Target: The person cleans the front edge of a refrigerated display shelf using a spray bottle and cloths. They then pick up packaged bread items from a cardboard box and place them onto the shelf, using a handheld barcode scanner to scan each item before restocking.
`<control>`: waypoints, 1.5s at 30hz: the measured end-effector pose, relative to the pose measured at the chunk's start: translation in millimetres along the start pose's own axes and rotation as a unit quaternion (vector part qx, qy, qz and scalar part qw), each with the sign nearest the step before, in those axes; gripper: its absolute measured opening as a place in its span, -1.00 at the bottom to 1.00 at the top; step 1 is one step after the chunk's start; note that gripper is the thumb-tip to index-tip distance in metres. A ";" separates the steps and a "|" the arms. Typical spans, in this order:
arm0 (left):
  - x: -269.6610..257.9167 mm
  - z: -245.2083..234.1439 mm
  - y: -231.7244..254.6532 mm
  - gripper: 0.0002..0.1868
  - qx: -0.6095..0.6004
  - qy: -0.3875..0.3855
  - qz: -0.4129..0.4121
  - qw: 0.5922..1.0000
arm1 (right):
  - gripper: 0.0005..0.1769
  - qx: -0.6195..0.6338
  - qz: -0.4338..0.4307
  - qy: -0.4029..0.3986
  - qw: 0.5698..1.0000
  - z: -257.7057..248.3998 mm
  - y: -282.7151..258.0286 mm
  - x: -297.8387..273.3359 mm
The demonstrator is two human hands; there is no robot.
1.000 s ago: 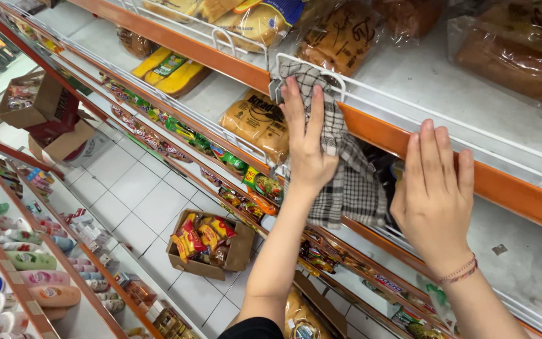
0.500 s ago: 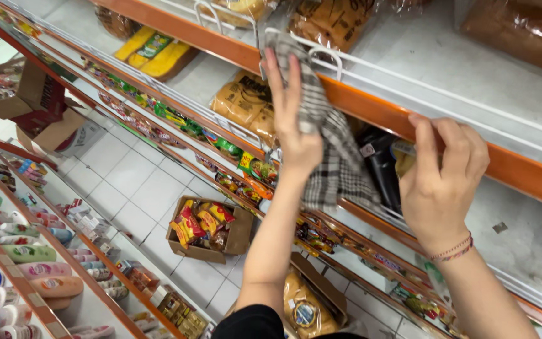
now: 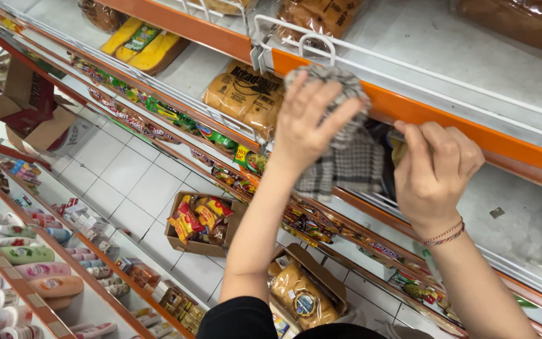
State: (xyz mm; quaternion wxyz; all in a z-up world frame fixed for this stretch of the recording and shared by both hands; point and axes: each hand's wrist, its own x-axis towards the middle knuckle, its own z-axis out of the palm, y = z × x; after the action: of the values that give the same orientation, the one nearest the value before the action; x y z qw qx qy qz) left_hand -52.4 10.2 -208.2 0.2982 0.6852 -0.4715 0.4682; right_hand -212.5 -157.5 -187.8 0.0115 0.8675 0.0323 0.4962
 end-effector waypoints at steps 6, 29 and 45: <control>-8.4 -14.2 -48.8 -0.43 0.017 0.047 -0.156 0.986 | -0.69 -0.014 0.008 -0.017 1.000 -7.4 -3.0 7.1; 39.2 -16.0 61.7 -0.54 -0.056 -0.039 -0.031 0.997 | -0.53 0.111 -0.023 -0.045 0.992 -33.6 6.1 15.3; 87.8 69.2 271.5 -0.59 -0.113 0.026 0.084 0.990 | -0.81 -0.045 0.073 0.107 0.991 -200.6 142.0 -99.0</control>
State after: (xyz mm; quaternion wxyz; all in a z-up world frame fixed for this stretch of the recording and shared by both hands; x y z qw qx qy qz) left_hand -268.5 -183.3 -162.5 0.3455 0.5927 -0.5689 0.4535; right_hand -429.0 -308.3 -163.8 0.0108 0.8080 -0.0528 0.5866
